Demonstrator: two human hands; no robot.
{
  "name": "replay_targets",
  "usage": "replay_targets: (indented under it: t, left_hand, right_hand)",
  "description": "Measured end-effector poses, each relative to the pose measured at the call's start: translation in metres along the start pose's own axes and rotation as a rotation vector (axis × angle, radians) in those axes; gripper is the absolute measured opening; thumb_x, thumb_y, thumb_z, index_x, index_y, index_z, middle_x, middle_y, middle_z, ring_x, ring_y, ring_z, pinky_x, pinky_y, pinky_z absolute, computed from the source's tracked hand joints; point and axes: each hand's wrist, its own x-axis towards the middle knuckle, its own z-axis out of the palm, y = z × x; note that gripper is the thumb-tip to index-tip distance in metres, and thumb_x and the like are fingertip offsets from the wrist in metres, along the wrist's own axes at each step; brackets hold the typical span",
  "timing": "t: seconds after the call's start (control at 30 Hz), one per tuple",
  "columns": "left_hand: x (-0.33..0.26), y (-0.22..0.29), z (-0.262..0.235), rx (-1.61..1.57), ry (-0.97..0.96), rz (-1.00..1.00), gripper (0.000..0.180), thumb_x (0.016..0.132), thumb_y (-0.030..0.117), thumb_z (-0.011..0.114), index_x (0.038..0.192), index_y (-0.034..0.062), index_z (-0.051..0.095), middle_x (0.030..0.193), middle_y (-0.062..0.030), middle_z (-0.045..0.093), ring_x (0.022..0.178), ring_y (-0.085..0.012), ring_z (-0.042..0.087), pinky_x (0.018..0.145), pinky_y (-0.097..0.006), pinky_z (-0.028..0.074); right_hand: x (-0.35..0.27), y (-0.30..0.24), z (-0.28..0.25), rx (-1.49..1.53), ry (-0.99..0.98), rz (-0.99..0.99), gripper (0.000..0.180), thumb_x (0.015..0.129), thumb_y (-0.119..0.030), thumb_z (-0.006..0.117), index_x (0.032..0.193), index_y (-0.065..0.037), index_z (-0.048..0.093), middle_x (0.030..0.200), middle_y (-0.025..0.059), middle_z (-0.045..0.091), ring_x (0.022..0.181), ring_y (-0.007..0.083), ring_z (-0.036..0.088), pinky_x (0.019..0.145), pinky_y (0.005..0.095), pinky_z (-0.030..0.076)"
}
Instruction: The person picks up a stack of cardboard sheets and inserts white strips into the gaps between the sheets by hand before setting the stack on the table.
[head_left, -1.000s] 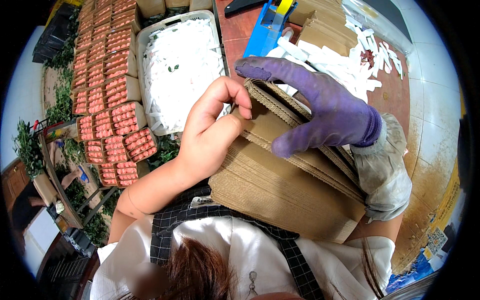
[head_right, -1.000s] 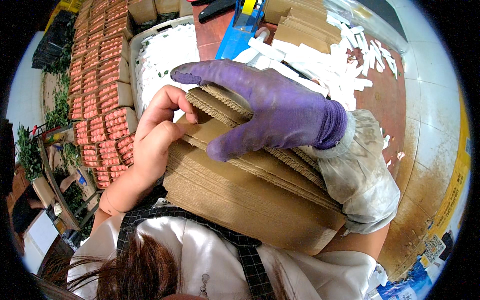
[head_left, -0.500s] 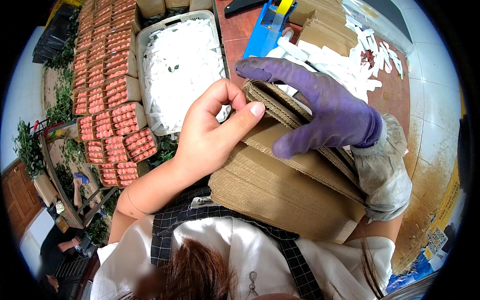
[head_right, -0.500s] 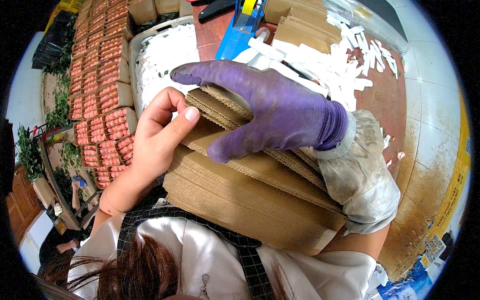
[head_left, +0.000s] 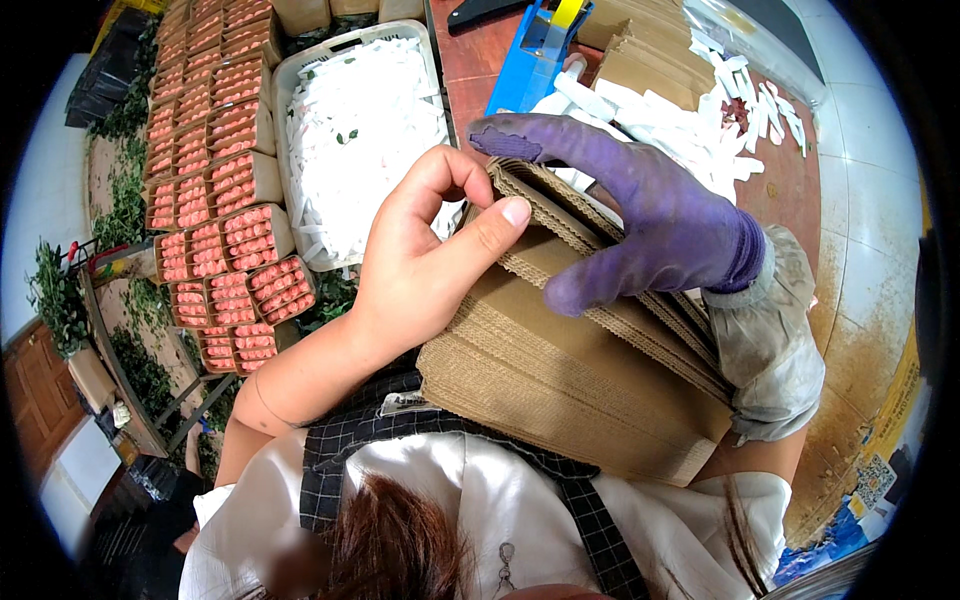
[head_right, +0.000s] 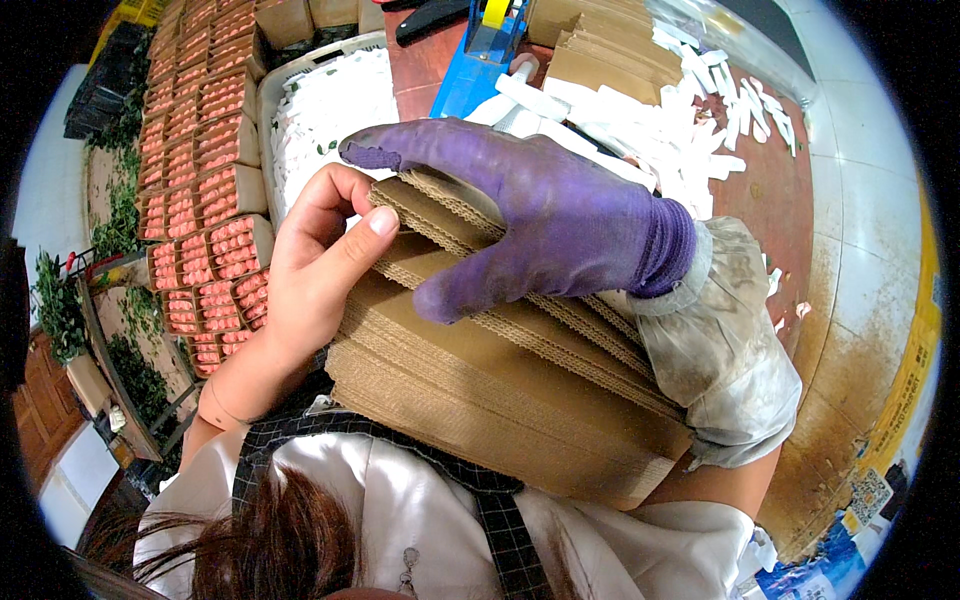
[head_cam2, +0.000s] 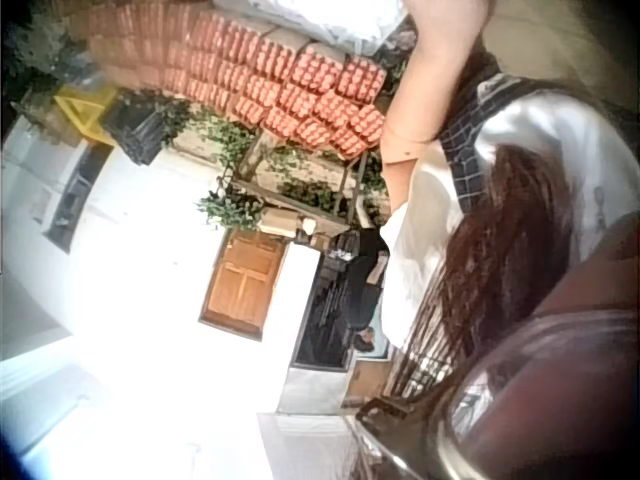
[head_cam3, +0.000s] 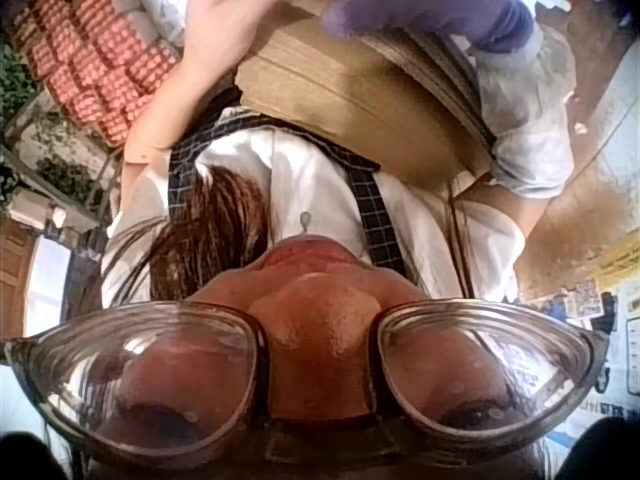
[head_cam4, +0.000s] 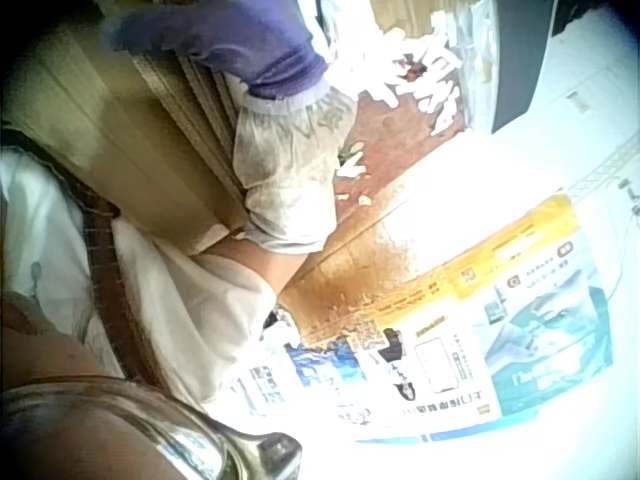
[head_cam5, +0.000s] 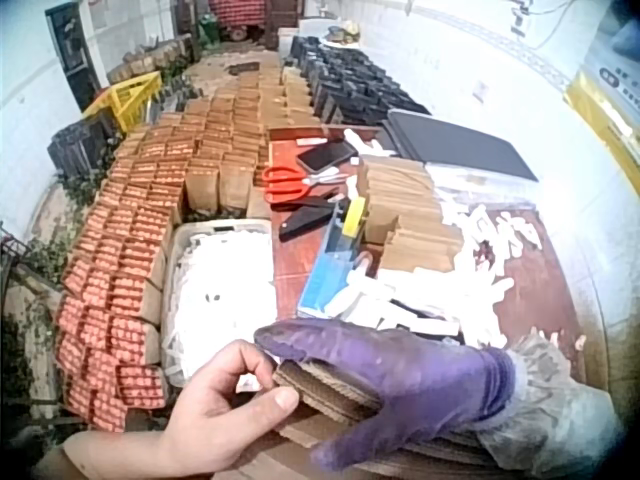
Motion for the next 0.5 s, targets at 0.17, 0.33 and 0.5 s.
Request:
replay_targets:
  t: [0.17,0.33,0.5]
  left_hand:
    - [-0.0012,-0.0003,-0.0014,0.001,0.004,-0.013,0.02,0.085,0.012,0.064,0.082,0.0055,0.045,0.082,0.002,0.049,0.079,-0.0053,0.044,0.073,-0.02,0.038]
    - [-0.0037,0.0013,-0.0015,0.023,0.025,-0.034,0.018,0.082,0.007,0.063,0.083,0.0056,0.046,0.083,0.0011,0.049,0.08,-0.0065,0.044,0.074,-0.021,0.038]
    - [-0.0013,-0.0006,0.0009,0.005,0.085,0.135,0.016,0.075,-0.002,0.056,0.085,0.0048,0.047,0.087,-0.0007,0.047,0.084,-0.0094,0.043,0.08,-0.024,0.036]
  right_hand:
    - [-0.0007,-0.002,-0.0013,-0.043,0.008,0.006,0.091,0.059,-0.02,0.082,0.135,-0.003,0.035,0.127,0.0103,0.047,0.119,0.02,0.044,0.101,0.0315,0.034]
    - [-0.0015,-0.0046,-0.0019,-0.056,0.021,0.031,0.09,0.06,-0.023,0.083,0.135,-0.003,0.037,0.127,0.0101,0.047,0.119,0.02,0.044,0.1,0.0313,0.035]
    - [0.0012,-0.0003,-0.0016,-0.148,0.022,-0.068,0.089,0.061,-0.027,0.083,0.134,-0.004,0.037,0.129,0.01,0.046,0.121,0.0205,0.042,0.102,0.0323,0.032]
